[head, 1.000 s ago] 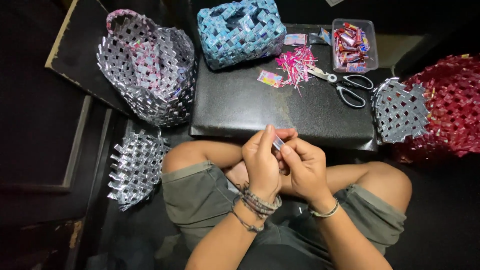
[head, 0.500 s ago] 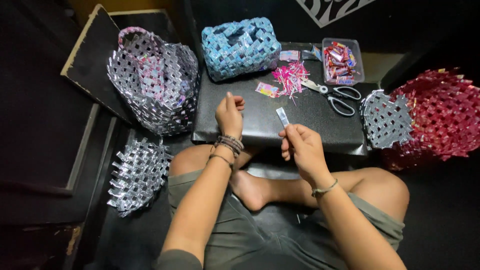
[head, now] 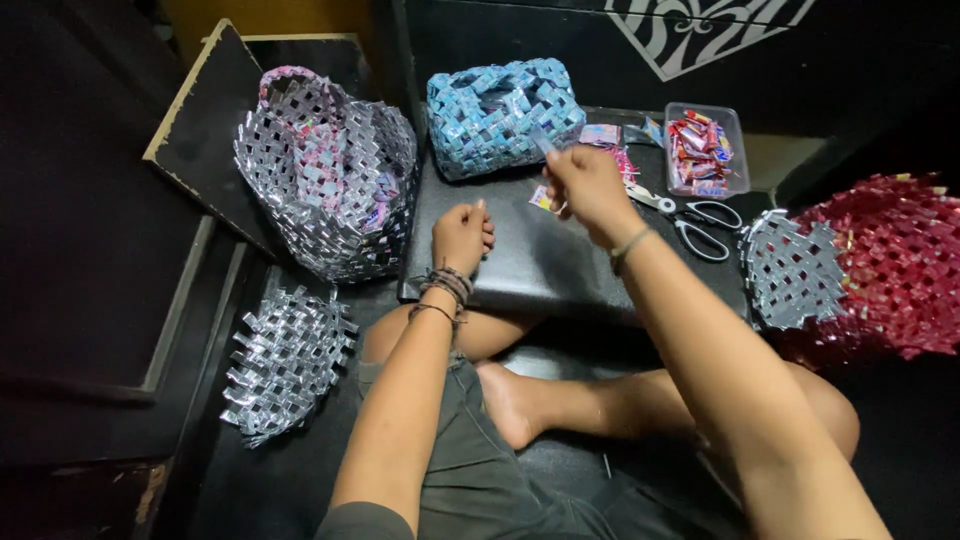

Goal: The person folds small silver plastic sachets into strips and weaves them into structured baskets by hand while sitting on the floor.

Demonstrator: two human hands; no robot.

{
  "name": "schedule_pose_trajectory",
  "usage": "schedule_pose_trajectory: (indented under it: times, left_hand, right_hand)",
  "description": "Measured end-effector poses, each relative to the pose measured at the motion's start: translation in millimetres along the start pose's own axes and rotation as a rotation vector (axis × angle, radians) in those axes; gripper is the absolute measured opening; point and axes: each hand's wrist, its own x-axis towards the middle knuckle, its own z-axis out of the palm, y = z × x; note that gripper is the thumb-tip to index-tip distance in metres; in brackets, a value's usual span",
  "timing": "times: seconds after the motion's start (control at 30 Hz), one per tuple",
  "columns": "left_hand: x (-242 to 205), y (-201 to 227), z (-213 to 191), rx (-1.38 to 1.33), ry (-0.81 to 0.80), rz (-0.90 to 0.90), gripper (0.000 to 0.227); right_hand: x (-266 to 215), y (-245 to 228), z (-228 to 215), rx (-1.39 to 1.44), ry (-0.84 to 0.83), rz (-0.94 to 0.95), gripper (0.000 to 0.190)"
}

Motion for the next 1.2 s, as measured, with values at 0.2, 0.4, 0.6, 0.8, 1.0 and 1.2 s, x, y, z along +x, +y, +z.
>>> schedule_pose_trajectory:
  times: [0.2,0.4,0.6,0.8,1.0,1.2]
  left_hand:
    - [-5.4,1.9,-6.0,-0.139,-0.041,0.064,0.025]
    - [-11.5,6.7,-9.0,-0.257,-0.019,0.067,0.021]
    - [-17.2,15.3,-7.9,-0.205,0.009,0.065,0.017]
    - [-14.2,12.0,-8.7,-0.207,-0.011,0.09,0.02]
    - [10.4,-23.5,3.8,-0.346,-0.084,0.132,0.055]
    - [-76.2,80.6,43.2,-0.771,-0.232,0.144,0.099]
  right_hand:
    - [72.9,-6.4,3.1,-0.246,0.011,-0.047,0.031]
    - [93.6,-54.9,14.4,-0.347,-0.084,0.113,0.031]
    - [121.0,-41.3,17.3,-0.431,-0.01,0.043,0.029]
    - [96.9,-40.3,19.1,-0.467,-0.025,-0.051,0.032]
    - [20.5,-59.6,27.6,-0.626,-0.051,-0.685,0.045]
    - [-31.5,7.9,36.6,-0.636,-0.333,-0.737,0.069]
